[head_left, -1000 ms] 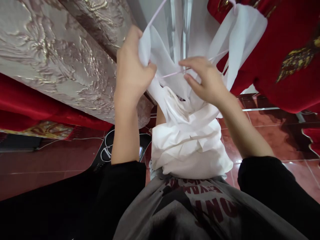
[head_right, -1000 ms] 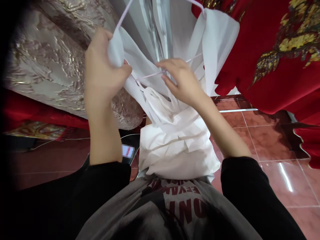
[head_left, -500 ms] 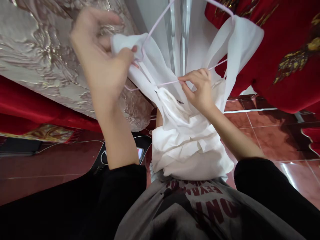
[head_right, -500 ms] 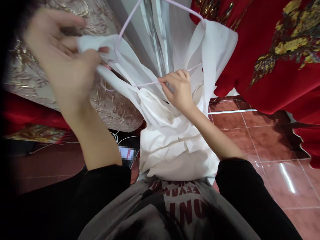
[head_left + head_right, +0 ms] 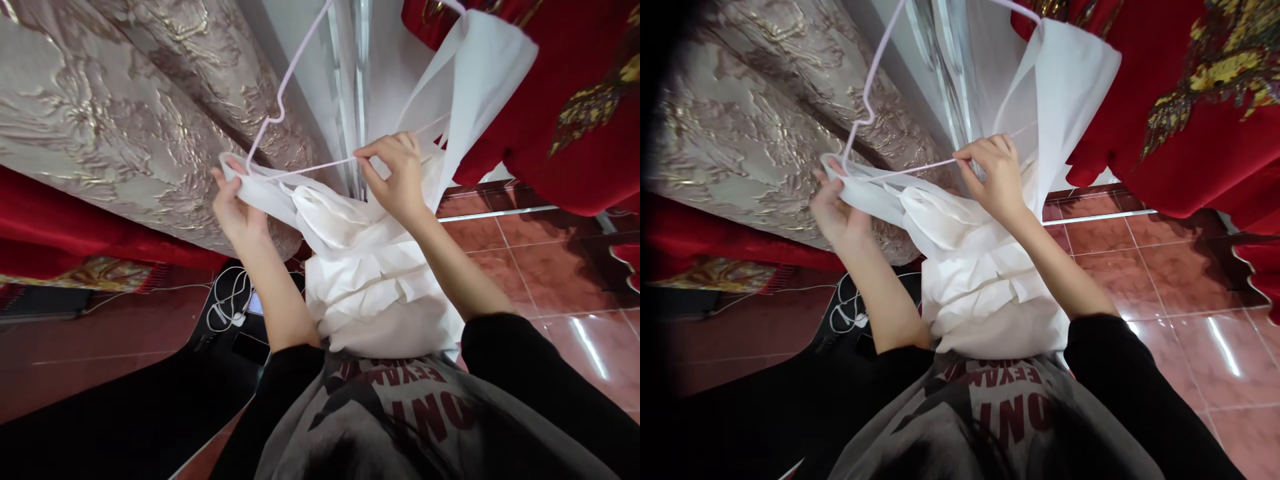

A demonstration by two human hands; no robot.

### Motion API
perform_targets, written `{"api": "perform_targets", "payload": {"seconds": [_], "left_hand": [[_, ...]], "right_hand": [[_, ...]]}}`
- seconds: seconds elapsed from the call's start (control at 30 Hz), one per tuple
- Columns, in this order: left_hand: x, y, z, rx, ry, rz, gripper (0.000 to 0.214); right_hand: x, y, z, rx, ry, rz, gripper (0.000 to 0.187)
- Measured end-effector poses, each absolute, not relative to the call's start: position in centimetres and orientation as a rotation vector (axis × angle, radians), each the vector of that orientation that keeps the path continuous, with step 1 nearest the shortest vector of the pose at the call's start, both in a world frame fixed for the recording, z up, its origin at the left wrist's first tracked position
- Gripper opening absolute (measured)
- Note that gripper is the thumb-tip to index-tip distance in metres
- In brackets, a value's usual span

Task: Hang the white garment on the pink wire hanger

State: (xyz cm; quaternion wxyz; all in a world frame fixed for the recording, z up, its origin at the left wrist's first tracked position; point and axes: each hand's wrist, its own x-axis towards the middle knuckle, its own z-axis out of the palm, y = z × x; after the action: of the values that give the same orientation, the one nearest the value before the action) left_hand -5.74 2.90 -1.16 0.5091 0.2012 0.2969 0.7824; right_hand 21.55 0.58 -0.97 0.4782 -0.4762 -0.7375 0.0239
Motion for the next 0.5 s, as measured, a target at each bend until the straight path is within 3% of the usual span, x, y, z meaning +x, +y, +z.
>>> {"api": "perform_targets", "payload": {"seconds": [0.13,0.27,0.43,0.5], "left_hand": [[-1.7,1.8,-3.8,0.57,0.678,1.821,0.033],[3.1,0.6,-2.4,0.796,0.544,1.77,0.036],[5.2,-1.4,-0.7,1.01,0.614,1.9,0.016],[5.2,-1.8,-0.6,1.047,0.634,1.912,0.012]], "right_hand": [[20.3,-0.2,-0.8,-1.183,-1.831,0.154,0.03],[19.4,-1.5,-0.2,-1.123,-1.839,0.187,0.03],[22.0,-4.0,2.5,-0.938,-1.785,0.482,0.029],[24.2,-4.5,3.1,-0.807,-1.498,0.418,0.023]]}}
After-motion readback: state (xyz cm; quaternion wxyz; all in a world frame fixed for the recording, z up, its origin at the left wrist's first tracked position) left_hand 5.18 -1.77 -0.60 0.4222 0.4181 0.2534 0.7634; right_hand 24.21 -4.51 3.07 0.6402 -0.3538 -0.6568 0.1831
